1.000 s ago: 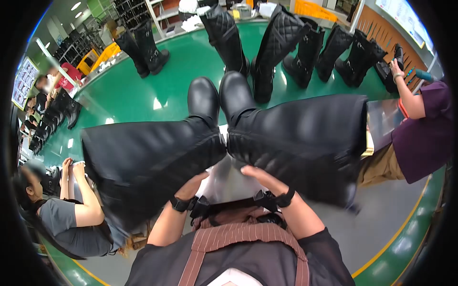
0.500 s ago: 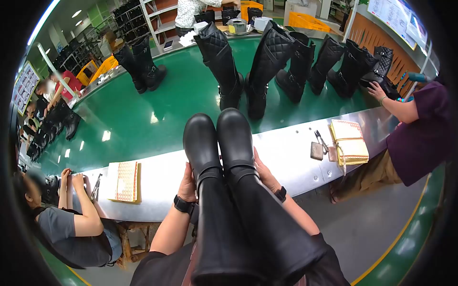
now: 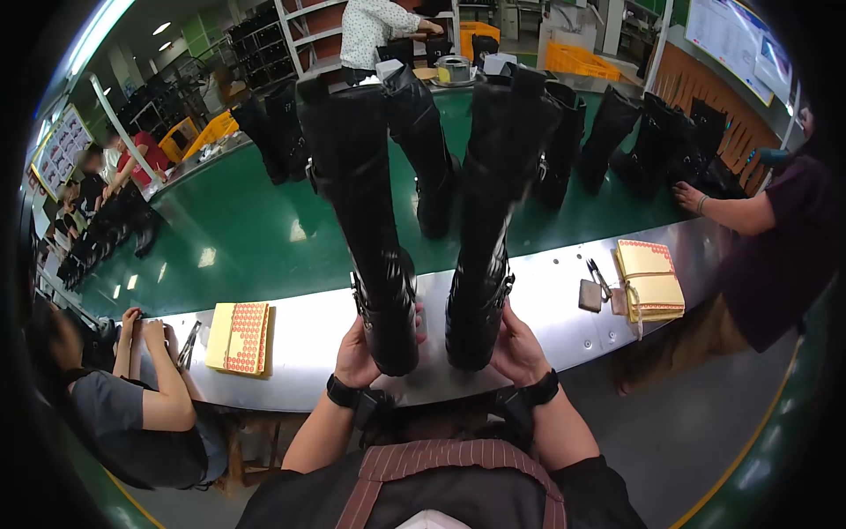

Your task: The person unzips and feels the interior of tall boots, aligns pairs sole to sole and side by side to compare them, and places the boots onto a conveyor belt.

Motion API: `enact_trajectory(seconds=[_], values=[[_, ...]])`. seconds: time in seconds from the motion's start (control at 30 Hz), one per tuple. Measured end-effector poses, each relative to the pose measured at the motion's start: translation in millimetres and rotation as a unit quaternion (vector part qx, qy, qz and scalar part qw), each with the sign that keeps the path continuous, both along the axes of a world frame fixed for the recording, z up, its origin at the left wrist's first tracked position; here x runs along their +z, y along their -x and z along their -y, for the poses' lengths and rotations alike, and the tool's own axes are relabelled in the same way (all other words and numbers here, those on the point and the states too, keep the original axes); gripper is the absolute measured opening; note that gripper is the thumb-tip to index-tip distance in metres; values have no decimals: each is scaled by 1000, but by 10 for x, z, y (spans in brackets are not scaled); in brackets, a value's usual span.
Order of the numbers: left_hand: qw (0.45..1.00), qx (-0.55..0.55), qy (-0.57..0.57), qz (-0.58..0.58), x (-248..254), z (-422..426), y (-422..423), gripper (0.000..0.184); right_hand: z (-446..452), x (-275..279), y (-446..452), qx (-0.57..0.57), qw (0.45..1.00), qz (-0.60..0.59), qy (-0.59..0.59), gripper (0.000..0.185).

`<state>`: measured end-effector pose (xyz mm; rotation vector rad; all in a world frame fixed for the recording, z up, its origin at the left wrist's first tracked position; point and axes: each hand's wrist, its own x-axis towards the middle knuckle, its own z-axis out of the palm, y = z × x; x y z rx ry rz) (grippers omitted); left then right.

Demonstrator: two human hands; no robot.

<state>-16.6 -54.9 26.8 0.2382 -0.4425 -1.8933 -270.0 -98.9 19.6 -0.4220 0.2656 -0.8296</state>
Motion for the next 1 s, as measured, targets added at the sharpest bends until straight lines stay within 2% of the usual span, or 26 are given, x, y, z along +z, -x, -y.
enact_trajectory(seconds=[0.07,0.13,0.2,0.33,0.67,0.77,1.0], values=[[1000,15,-10,2,-84,-20,-5,63,-61,-51,14,-91,995,21,-31,58],[999,29,-25,3,-77,-19,4,65,-112,66,11,-86,995,41,-17,52],[996,72,-13,46,-45,-52,7,63,-136,68,13,-134,990,-51,-3,60],[992,107,-32,65,-78,-52,28,63,-166,115,-5,-166,982,-88,-6,59],[989,128,-18,77,-53,-45,57,64,-176,155,-68,-171,978,-121,5,57],[986,139,-20,86,-19,-46,73,64,-181,209,-127,-186,979,-87,-4,51],[985,151,-28,76,-15,-50,57,61,-182,275,-142,-194,970,-148,-2,49]])
